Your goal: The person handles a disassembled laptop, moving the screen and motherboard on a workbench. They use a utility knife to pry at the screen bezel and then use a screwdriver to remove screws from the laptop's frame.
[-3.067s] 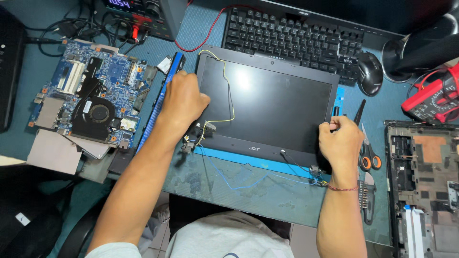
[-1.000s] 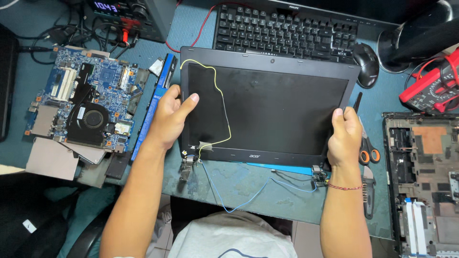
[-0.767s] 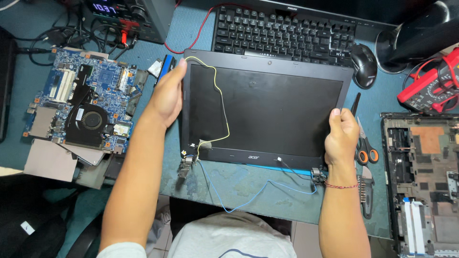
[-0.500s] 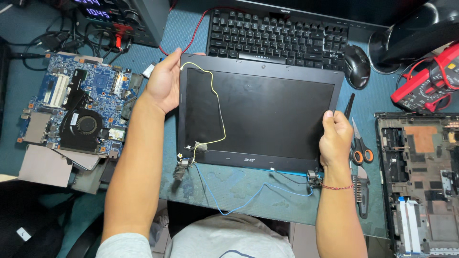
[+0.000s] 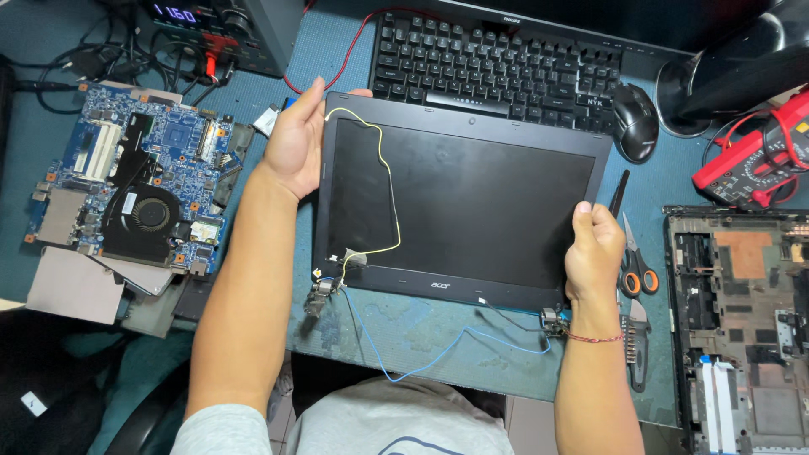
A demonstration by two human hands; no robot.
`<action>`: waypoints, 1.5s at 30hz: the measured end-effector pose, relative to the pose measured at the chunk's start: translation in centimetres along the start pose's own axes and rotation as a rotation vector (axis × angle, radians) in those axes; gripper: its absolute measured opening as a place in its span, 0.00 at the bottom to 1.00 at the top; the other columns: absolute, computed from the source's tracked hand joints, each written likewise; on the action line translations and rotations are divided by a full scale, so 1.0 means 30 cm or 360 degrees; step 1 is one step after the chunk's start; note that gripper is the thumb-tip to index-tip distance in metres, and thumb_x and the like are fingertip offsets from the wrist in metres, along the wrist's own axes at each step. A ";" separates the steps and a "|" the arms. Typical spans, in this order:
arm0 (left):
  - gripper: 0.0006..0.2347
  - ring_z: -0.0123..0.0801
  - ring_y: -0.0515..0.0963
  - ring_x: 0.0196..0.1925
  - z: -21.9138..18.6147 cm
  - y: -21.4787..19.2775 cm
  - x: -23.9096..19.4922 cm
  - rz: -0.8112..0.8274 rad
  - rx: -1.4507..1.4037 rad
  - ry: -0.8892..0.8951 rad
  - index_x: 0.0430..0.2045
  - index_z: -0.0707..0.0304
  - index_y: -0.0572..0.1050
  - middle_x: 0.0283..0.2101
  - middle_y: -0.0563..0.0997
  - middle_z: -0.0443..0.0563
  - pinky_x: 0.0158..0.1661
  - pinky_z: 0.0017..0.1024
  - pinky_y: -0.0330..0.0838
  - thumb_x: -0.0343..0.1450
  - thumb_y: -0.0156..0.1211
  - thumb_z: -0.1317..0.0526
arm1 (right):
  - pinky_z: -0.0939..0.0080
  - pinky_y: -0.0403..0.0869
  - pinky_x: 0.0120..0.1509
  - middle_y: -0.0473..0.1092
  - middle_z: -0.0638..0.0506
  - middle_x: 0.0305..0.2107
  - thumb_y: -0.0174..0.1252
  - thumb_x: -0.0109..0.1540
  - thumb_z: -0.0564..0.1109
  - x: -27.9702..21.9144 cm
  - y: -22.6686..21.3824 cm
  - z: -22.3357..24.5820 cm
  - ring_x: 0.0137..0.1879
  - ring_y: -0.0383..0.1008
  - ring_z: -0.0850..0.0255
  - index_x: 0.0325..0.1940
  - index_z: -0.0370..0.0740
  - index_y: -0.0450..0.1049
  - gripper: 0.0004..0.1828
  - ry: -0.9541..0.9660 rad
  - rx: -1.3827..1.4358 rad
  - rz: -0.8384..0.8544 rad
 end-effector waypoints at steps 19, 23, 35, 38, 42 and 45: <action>0.11 0.36 0.79 0.41 0.161 -0.128 -0.173 -0.0208 0.0617 0.0607 0.49 0.69 0.69 0.40 0.78 0.60 0.47 0.34 0.77 0.75 0.44 0.65 | 0.65 0.75 0.37 0.68 0.49 0.24 0.47 0.69 0.44 0.062 -0.015 -0.096 0.29 0.71 0.64 0.40 0.40 0.67 0.07 -0.0107 0.0639 0.0106; 0.14 0.42 0.78 0.42 0.212 -0.128 -0.264 -0.0280 0.0724 0.0704 0.54 0.70 0.66 0.42 0.77 0.64 0.45 0.38 0.76 0.74 0.45 0.66 | 0.62 0.75 0.40 0.69 0.47 0.26 0.47 0.69 0.44 0.089 -0.032 -0.111 0.31 0.71 0.64 0.42 0.38 0.69 0.08 -0.0279 0.0557 0.0088; 0.14 0.43 0.78 0.42 0.268 -0.194 -0.257 -0.0313 0.0843 0.1446 0.54 0.75 0.65 0.40 0.76 0.69 0.45 0.38 0.77 0.75 0.48 0.65 | 0.60 0.72 0.39 0.69 0.45 0.29 0.54 0.67 0.40 0.029 -0.152 -0.055 0.37 0.68 0.64 0.46 0.36 0.77 0.08 -0.0735 -0.0207 0.0124; 0.15 0.45 0.79 0.43 0.273 -0.196 -0.262 -0.0301 0.0837 0.1477 0.54 0.76 0.64 0.41 0.76 0.71 0.46 0.40 0.76 0.74 0.49 0.66 | 0.62 0.74 0.37 0.68 0.43 0.31 0.60 0.64 0.38 -0.059 -0.138 0.084 0.36 0.70 0.59 0.47 0.31 0.75 0.10 -0.0771 -0.0254 0.0040; 0.15 0.43 0.79 0.43 0.257 -0.167 -0.268 -0.0283 0.0781 0.1527 0.53 0.77 0.65 0.40 0.77 0.70 0.45 0.41 0.77 0.75 0.48 0.64 | 0.65 0.72 0.31 0.66 0.43 0.27 0.64 0.62 0.35 -0.236 -0.071 0.288 0.31 0.70 0.54 0.43 0.26 0.76 0.08 -0.1219 -0.0426 -0.0280; 0.13 0.37 0.78 0.43 0.255 -0.176 -0.263 -0.0316 0.0713 0.1578 0.51 0.74 0.67 0.39 0.79 0.65 0.44 0.37 0.77 0.75 0.47 0.65 | 0.65 0.74 0.31 0.71 0.47 0.25 0.65 0.54 0.33 -0.404 0.130 0.346 0.29 0.72 0.56 0.35 0.34 0.78 0.06 -0.0943 -0.0229 0.0357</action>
Point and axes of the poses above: each hand's wrist, its own x-axis towards the middle knuckle, its own y-axis out of the palm, z = x × y, the point moved 4 cm from there along x, towards the middle knuckle
